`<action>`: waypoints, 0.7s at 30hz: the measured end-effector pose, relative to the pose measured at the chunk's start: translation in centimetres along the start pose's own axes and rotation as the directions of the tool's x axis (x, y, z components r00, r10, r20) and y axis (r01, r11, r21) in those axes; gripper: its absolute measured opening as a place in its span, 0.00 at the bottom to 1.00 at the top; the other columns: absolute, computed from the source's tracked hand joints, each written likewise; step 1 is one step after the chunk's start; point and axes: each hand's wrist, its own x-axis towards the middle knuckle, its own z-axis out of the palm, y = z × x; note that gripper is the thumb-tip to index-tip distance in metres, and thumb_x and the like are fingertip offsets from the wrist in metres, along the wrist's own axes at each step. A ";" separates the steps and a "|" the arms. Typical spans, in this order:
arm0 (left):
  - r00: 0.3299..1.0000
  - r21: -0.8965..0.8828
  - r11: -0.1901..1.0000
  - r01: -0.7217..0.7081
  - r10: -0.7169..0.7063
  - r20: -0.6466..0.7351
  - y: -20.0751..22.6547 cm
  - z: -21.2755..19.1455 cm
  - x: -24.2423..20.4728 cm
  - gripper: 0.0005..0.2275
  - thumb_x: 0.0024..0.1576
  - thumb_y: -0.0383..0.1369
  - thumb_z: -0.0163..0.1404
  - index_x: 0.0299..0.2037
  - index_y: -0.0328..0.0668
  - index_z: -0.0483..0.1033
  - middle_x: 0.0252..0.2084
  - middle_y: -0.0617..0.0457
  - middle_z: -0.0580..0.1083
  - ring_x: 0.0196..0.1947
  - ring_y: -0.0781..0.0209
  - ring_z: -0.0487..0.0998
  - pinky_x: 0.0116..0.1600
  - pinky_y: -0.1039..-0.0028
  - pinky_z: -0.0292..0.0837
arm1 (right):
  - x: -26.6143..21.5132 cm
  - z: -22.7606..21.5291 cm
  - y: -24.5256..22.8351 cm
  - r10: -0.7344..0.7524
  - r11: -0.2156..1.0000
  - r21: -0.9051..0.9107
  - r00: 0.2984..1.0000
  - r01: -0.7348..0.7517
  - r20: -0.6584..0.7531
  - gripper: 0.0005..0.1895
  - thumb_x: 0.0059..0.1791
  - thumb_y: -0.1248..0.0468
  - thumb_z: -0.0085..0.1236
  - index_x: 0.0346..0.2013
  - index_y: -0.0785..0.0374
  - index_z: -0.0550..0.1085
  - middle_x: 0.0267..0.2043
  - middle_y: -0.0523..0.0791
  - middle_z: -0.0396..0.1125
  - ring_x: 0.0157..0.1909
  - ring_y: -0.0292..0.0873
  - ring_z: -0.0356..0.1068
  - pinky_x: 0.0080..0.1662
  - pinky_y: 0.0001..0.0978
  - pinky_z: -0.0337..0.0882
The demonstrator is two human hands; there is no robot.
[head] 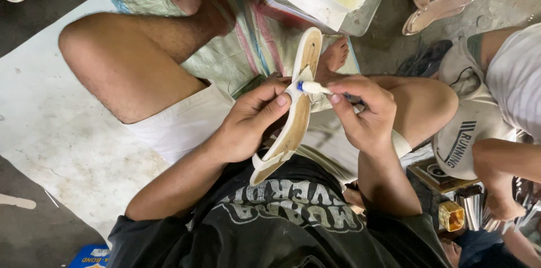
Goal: The person sits on a mat and uses a toothbrush to apply white paint to the straps of beige flip-flops. They repeatedly dip the brush into a container of paint and carefully coat the straps, then place the finished sandals on a nearby rack.
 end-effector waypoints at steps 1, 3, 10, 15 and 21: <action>1.000 0.011 1.000 -0.008 0.008 0.011 0.1 0.1 -0.1 0.13 0.71 0.36 0.43 0.52 0.33 0.74 0.49 0.54 0.72 0.48 0.70 0.71 0.55 0.78 0.69 | 0.2 0.2 0.0 -0.007 0.999 -0.036 0.999 0.006 -0.036 0.09 0.54 0.78 0.60 0.47 0.68 0.75 0.45 0.50 0.74 0.40 0.37 0.73 0.42 0.24 0.71; 0.999 0.032 0.999 -0.026 0.025 0.038 0.5 0.3 -0.1 0.13 0.72 0.36 0.43 0.49 0.31 0.74 0.56 0.53 0.72 0.52 0.68 0.70 0.58 0.77 0.68 | 0.5 0.5 -0.1 -0.053 0.996 -0.081 0.996 0.047 -0.066 0.08 0.54 0.78 0.60 0.46 0.68 0.75 0.45 0.50 0.74 0.40 0.39 0.74 0.43 0.25 0.72; 0.992 0.057 0.991 -0.124 0.125 -0.017 1.3 1.0 -0.4 0.14 0.71 0.36 0.42 0.52 0.31 0.74 0.63 0.49 0.69 0.59 0.65 0.69 0.65 0.74 0.65 | 0.6 0.3 -1.0 -0.175 0.983 -0.055 0.985 0.174 0.001 0.08 0.52 0.78 0.60 0.44 0.67 0.75 0.41 0.50 0.73 0.41 0.42 0.75 0.43 0.28 0.74; 0.992 0.140 0.983 -0.118 0.112 0.049 1.5 1.2 -0.7 0.13 0.72 0.36 0.42 0.48 0.31 0.73 0.65 0.49 0.68 0.61 0.64 0.70 0.65 0.73 0.65 | 0.7 -0.1 -0.7 -0.136 0.987 -0.092 0.989 0.131 -0.053 0.08 0.53 0.79 0.60 0.45 0.69 0.74 0.43 0.51 0.73 0.39 0.41 0.74 0.39 0.26 0.71; 0.995 0.027 0.994 -0.102 0.102 -0.013 1.9 1.2 -0.9 0.15 0.71 0.37 0.42 0.53 0.32 0.74 0.62 0.48 0.69 0.57 0.64 0.70 0.62 0.73 0.67 | 0.7 -0.3 -0.9 -0.177 0.984 -0.026 0.983 0.179 0.055 0.08 0.52 0.77 0.60 0.44 0.67 0.75 0.41 0.50 0.72 0.38 0.41 0.74 0.39 0.26 0.73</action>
